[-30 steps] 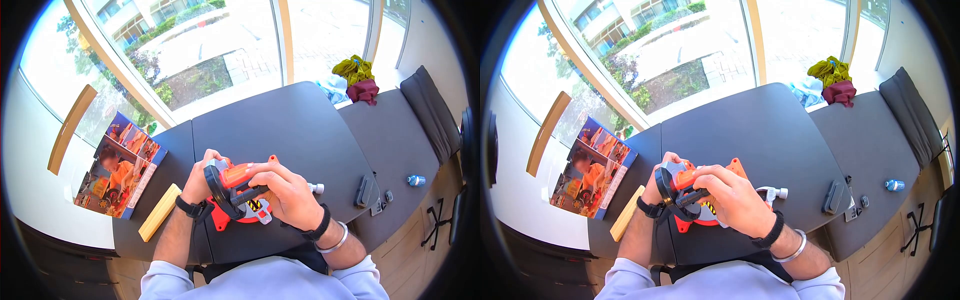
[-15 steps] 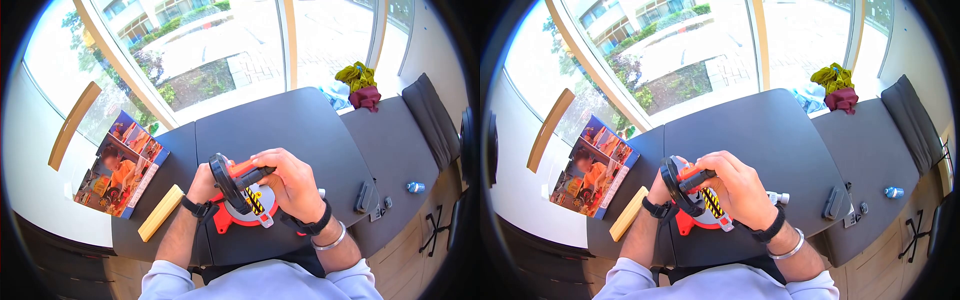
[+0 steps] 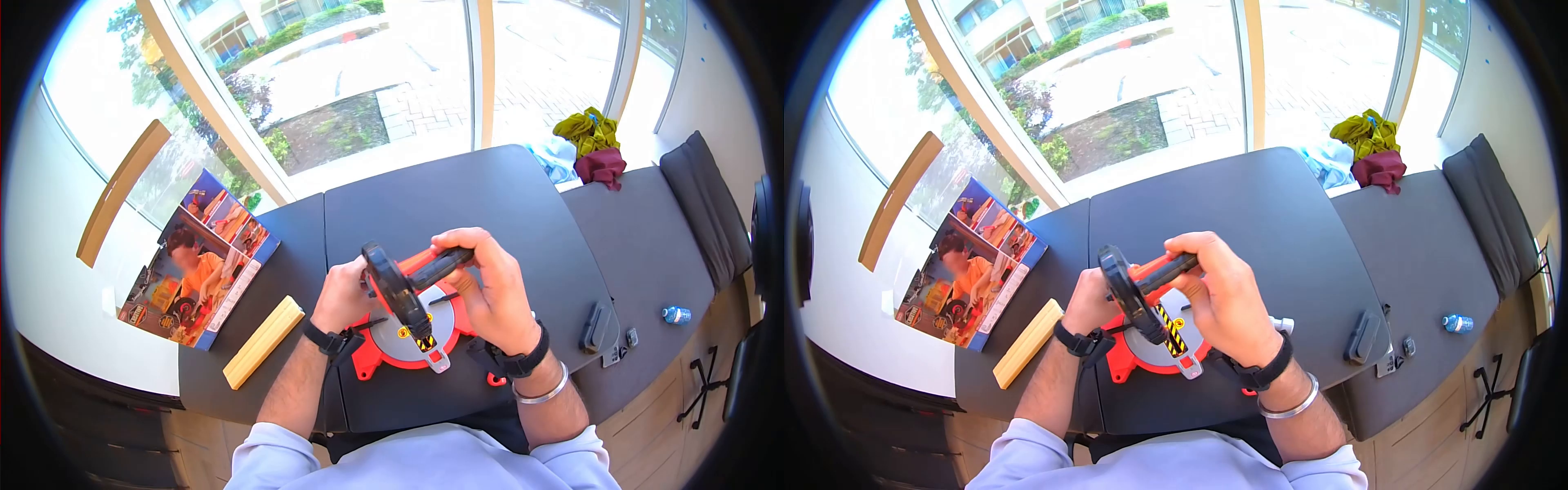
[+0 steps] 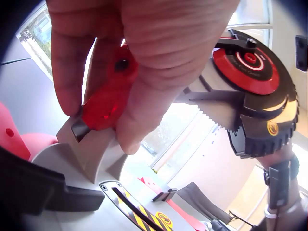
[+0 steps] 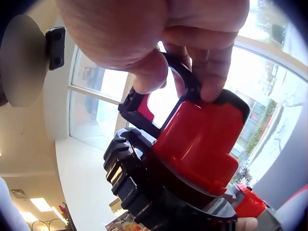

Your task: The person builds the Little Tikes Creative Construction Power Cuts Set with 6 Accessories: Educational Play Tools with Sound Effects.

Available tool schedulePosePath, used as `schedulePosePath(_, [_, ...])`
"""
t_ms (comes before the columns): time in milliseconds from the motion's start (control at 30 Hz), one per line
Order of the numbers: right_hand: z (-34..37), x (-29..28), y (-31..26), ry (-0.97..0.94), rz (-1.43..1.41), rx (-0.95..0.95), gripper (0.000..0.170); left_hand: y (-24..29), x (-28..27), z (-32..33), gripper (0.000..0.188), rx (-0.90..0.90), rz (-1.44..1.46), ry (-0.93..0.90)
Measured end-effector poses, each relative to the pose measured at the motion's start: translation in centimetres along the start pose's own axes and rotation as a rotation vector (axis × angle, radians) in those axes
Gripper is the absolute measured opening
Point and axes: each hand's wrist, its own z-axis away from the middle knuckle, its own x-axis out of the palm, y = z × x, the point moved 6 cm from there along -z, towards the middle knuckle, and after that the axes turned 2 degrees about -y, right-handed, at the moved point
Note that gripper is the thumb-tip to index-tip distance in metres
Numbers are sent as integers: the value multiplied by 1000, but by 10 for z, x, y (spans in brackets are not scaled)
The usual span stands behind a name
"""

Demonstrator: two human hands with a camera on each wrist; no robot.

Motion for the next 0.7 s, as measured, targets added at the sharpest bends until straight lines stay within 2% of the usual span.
schedulePosePath(133, [-1,0,1,11,-2,42,40,0,3,-1,37,-146,53,-12])
schedulePosePath(200, [-2,4,-3,-8,22,16,45,-4,6,-2,39,-117,53,-54])
schedulePosePath(333, [3,8,-4,-41,121,-28,51,-4,3,-3,38,-67,76,-22])
schedulePosePath(533, [13,11,1,-30,135,24,63,-18,13,-3,43,-68,-111,-25])
schedulePosePath(600, [13,15,-2,-28,176,32,63,-20,16,-3,42,-128,-110,-78])
schedulePosePath(667, [12,18,-4,-28,216,39,62,-17,14,-3,41,-108,-117,-62])
schedulePosePath(700, [11,19,-10,-10,320,-19,61,-16,13,-3,39,-87,-125,-51])
